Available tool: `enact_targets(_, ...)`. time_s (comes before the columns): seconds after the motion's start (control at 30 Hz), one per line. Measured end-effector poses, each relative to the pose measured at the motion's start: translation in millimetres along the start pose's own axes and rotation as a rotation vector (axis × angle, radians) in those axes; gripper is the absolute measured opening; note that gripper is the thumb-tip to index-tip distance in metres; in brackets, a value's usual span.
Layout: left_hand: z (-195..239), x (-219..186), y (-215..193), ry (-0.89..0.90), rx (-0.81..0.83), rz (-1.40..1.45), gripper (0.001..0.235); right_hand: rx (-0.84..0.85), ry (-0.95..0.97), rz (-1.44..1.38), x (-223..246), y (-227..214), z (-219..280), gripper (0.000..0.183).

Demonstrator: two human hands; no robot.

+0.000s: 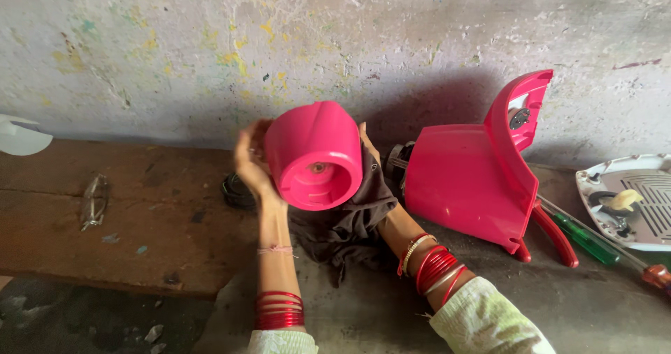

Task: The person disassembles a pink mixer grinder by removing plastic components and the internal motor assembly using pliers and a screwdriver.

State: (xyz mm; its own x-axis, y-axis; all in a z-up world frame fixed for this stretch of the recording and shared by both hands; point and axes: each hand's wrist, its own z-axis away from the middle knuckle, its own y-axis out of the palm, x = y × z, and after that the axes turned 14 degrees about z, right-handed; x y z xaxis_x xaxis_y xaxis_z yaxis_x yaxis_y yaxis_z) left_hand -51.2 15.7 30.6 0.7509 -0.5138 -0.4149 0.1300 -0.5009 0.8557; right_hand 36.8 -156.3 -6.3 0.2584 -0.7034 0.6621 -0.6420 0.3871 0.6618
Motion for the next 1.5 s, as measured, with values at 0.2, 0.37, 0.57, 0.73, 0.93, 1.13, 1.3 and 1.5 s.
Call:
enact_targets(0.2,4.0,-18.5,15.8,0.066,0.095,-0.356,0.042,-0.064,0.101,0.086,8.3,-0.1,6.1,0.066)
enact_targets(0.37,9.4,-13.8,11.4,0.358,0.274,-0.386,0.030,-0.239,-0.203,0.532,5.5,-7.3,-0.4,0.064)
enact_targets(0.57,19.9,-10.6,20.4,0.577,0.232,-0.400,0.030,-0.539,-0.344,1.070,12.4,42.2,10.3,0.046)
enact_targets(0.73,28.2,3.4,23.8,0.617,0.050,-0.623,0.042,-0.163,-1.009,1.590,12.0,110.0,51.8,0.027)
enact_targets(0.93,33.9,1.3,22.2,0.599,0.037,-0.491,0.062,-0.085,-1.042,2.030,6.9,149.4,59.4,0.038)
enact_targets(1.13,40.5,-1.3,26.4,0.658,0.207,-0.552,0.053,-0.331,-0.745,1.733,13.5,139.1,50.1,0.044)
enact_targets(1.3,37.0,-4.9,25.0,0.638,0.293,-0.473,0.046,-0.371,-0.616,1.350,11.4,107.5,26.7,0.045)
enact_targets(1.5,27.4,-4.0,16.6,0.575,0.392,-0.277,0.043,-0.316,-0.280,0.720,15.8,26.2,-9.2,0.045)
